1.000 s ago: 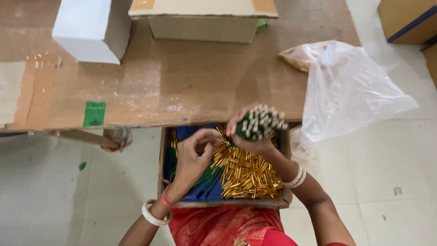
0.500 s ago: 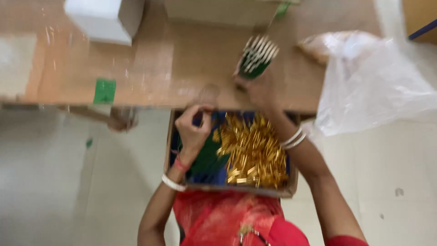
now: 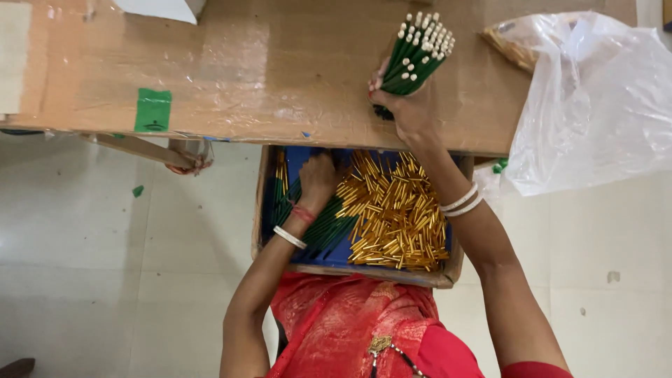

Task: The person takes green sticks with white tips from a cardboard box and places them into a blue tray. They then pick up gold-colored metallic pieces from the tray and attach them to the ends of the green sticks.

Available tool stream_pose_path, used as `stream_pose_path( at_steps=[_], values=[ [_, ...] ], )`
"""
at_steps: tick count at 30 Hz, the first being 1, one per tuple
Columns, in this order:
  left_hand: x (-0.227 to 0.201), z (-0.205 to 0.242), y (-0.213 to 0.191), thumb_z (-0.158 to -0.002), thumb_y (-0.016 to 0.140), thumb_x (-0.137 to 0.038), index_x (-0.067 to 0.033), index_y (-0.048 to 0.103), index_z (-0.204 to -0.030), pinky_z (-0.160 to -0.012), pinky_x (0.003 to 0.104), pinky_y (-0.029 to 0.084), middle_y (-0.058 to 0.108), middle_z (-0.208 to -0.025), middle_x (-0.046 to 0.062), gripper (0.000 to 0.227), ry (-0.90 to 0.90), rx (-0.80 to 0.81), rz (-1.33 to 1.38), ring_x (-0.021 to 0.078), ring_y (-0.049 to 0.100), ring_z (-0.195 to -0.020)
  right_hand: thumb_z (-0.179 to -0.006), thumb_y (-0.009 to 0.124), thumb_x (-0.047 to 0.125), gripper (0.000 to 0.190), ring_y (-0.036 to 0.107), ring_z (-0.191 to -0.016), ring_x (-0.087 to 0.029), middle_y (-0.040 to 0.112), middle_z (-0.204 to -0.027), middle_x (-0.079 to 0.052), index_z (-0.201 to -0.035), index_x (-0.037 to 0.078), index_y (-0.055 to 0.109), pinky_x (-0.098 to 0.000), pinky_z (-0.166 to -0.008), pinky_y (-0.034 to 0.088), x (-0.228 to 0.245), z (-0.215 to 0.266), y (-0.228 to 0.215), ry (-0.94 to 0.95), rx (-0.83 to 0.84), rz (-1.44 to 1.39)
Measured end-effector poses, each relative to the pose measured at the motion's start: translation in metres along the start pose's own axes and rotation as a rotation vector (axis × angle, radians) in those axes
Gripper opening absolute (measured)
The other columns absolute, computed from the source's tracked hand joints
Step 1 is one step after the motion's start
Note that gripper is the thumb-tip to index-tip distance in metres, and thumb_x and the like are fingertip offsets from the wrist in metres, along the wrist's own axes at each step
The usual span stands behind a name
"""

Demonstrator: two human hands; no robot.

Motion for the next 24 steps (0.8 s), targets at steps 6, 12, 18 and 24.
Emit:
stream_pose_path(
  at_steps=[6,12,18,24],
  values=[
    [-0.015,0.035,-0.037,-0.091,0.070,-0.036,-0.0085,0.078,-0.085,-0.060,0.052,0.057,0.071,-0.075,0.022,0.030,0.117,-0.081,0.133,0.0420,0.070,-0.068,-0.076,0.078,-0.022,0.039,0.068,-0.093,-0.019,0.067,-0.094,-0.005,-0.103,0.002,0.063,-0.0349,-0.081,0.058,0.019,0.007,0.004,-0.033,0.010,0.016],
    [-0.090,0.081,-0.191,-0.083,0.081,-0.022,-0.0055,0.078,-0.092,-0.064,0.038,0.061,0.076,-0.085,0.016,0.019,0.256,-0.136,0.548,0.0290,0.077,-0.071,-0.073,0.084,-0.012,0.045,0.067,-0.088,-0.012,0.069,-0.096,-0.002,-0.106,0.008,0.062,-0.0307,-0.079,0.062,0.028,-0.002,0.014,-0.007,0.017,-0.001],
    [-0.124,0.032,-0.276,-0.085,0.083,-0.010,-0.0046,0.079,-0.101,-0.068,0.033,0.058,0.078,-0.087,0.010,0.017,0.410,-0.584,0.504,0.0222,0.076,-0.076,-0.075,0.084,-0.009,0.042,0.067,-0.088,-0.009,0.069,-0.100,-0.002,-0.108,0.007,0.064,-0.0263,-0.077,0.064,0.020,0.003,0.016,0.030,0.095,0.208],
    [-0.133,-0.019,-0.240,-0.086,0.083,-0.007,-0.0020,0.078,-0.105,-0.073,0.027,0.062,0.080,-0.093,0.009,0.020,0.410,-0.534,0.757,0.0146,0.079,-0.081,-0.073,0.089,-0.004,0.044,0.067,-0.087,-0.009,0.070,-0.098,-0.002,-0.110,0.004,0.067,-0.0268,-0.075,0.061,0.007,0.001,0.005,-0.038,0.070,0.367]
  ],
)
Point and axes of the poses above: each hand's wrist, its own z-axis away from the middle knuckle, its own y-axis out of the palm, x = y × z, the point moved 10 cm from there along -z, towards the middle knuckle
